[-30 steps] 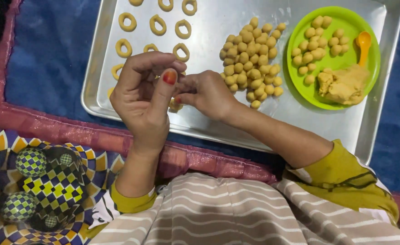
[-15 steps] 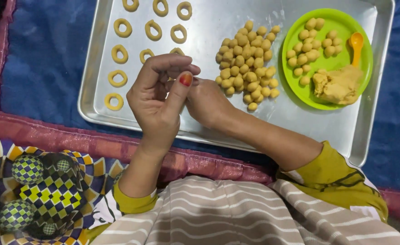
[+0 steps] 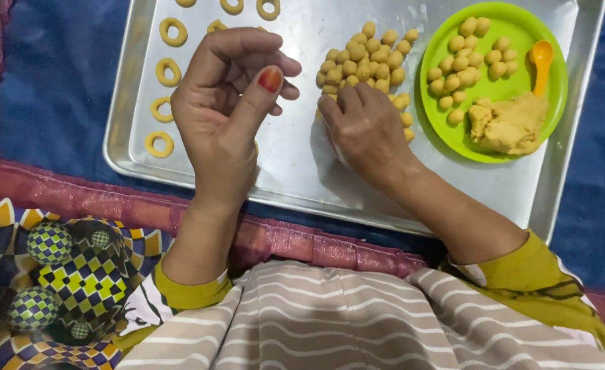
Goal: Forming small rings from dough by rolling it into balls and then cylinders before joining the ends.
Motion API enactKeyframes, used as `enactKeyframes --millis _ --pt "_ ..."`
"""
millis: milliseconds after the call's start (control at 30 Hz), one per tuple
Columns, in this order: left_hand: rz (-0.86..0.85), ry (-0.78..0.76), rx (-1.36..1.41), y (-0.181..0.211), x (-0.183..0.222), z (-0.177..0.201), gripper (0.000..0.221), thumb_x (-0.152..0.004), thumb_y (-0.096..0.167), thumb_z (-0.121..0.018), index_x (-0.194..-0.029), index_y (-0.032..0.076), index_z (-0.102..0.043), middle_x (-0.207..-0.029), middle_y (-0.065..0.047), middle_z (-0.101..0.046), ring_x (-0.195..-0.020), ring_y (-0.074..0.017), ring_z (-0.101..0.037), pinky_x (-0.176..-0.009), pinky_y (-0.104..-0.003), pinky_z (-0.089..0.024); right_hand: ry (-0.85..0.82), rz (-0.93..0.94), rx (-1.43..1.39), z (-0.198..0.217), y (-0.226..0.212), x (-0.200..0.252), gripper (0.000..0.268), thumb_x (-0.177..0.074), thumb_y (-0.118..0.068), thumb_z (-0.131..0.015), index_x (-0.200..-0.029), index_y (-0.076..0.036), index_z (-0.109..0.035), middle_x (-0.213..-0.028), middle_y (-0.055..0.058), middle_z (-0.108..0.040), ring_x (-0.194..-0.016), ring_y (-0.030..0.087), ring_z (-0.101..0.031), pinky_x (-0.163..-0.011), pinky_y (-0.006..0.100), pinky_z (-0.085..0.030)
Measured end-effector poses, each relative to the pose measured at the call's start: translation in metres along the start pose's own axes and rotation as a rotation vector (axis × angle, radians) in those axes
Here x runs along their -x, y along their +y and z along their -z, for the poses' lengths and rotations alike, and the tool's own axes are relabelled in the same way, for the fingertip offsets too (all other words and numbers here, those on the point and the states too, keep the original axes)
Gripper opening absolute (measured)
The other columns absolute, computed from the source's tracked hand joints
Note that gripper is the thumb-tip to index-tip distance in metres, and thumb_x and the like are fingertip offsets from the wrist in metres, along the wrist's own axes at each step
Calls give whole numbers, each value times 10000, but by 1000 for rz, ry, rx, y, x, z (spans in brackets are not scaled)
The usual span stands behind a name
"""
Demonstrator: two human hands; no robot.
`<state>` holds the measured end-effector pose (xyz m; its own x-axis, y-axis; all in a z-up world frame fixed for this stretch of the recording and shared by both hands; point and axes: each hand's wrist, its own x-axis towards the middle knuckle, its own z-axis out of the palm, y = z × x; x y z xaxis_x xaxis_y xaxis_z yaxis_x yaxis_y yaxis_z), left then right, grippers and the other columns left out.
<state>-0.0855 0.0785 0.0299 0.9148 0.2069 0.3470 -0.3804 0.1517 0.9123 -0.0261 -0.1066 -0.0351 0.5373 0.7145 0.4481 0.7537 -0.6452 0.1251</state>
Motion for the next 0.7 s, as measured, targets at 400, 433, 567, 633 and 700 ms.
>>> enactKeyframes --millis 400,433,567,633,700 --pt "52 -48 -27 -3 4 -8 205 -1044 42 -638 -1242 72 -595 -1075 -55 -707 -935 -81 -652 -813 -194 -542 -33 -121 -192 9 9 0 187 -822 -80 -744 -993 -107 -816 -1032 69 -623 -851 197 -516 -631 299 -461" --pt "54 -48 -26 -4 6 -7 205 -1044 42 -638 -1242 72 -595 -1075 -55 -707 -935 -81 -652 -813 -194 -542 -35 -121 -193 10 4 -2 187 -822 -80 -744 -993 -107 -816 -1032 69 -623 -851 197 -516 -631 299 -461" --pt "91 -27 -75 -3 18 0 209 -1012 -4 -647 -1213 28 -602 -1061 -69 -677 -943 -96 -627 -829 -210 -533 78 100 -417 1 -20 -9 87 -848 -57 -780 -927 -77 -750 -931 70 -615 -825 217 -536 -713 348 -459" --pt "105 -9 -158 2 24 7 208 -995 -11 -664 -1195 18 -614 -1046 -61 -671 -934 -94 -628 -760 -187 -497 66 169 -424 -5 -32 -14 80 -874 -92 -772 -929 -88 -715 -932 51 -610 -846 209 -536 -753 358 -451" --pt "18 -85 -689 12 28 17 116 -860 -59 -692 -968 -17 -692 -953 -80 -711 -650 -132 -534 -565 -245 -420 125 234 -503 -10 -41 -20 118 -867 -69 -790 -921 -55 -686 -932 81 -612 -796 223 -505 -726 360 -426"
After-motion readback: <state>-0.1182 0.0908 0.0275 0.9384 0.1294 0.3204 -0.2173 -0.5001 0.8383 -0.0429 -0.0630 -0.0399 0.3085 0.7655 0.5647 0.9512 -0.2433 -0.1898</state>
